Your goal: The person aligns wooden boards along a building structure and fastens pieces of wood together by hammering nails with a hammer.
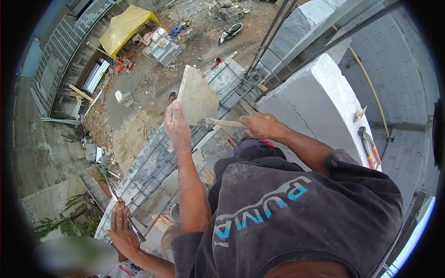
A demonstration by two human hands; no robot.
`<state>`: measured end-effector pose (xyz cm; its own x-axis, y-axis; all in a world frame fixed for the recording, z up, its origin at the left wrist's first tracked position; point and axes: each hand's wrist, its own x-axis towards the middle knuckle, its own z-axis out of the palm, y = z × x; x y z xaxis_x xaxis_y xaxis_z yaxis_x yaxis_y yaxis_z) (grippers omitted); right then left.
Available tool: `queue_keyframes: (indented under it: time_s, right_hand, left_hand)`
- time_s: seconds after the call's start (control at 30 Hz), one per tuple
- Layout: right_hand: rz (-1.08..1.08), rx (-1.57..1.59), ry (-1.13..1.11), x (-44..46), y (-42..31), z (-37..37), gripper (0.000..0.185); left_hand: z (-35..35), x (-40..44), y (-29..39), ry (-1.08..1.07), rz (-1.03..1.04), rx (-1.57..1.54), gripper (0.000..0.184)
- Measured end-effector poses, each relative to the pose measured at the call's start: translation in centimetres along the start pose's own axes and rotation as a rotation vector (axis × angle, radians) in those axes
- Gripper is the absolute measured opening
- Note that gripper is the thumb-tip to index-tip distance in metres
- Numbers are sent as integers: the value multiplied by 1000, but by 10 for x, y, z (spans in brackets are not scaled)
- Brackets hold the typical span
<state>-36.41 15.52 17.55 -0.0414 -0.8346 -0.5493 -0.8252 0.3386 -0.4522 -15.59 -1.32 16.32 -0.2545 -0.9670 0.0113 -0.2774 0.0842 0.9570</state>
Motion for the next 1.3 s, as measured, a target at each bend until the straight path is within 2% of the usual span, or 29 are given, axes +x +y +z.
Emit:
queue_keyframes:
  time_s: [0.17,0.27,0.37,0.47,0.57,0.67,0.87,0.97,1.07,1.17,1.3]
  right_hand:
    - [42,45,55,14,16,51,23]
    - [44,36,17,2,1,27,21]
    - [38,-10,-17,-8,-12,6,21]
    - [63,-26,-57,-12,-22,-2,22]
    - [69,-6,-87,-15,-35,-9,22]
    - [73,-10,-104,-15,-41,-15,22]
    - [16,-88,-53,-13,-32,-15,22]
    - [36,-67,-43,-5,-30,0,22]
    - [40,-28,-88,1,-37,1,22]
    - [24,-57,-92,-5,-49,-16,21]
    - [-46,-143,-79,-1,-47,-19,20]
  left_hand:
    - [2,-3,-3,-29,69,15,41]
    - [2,-1,-14,-19,11,-90,40]
    - [-13,3,23,-99,-55,135,38]
    - [-24,21,40,-250,-76,107,42]
    - [-12,40,59,-344,-116,489,52]
    - [5,41,63,-496,-145,664,61]
    - [7,29,68,-453,12,798,58]
    - [1,34,66,-455,5,936,57]
    - [9,31,60,-313,-30,982,58]
    - [7,31,61,-273,-106,942,62]
    - [1,31,52,-224,-58,947,65]
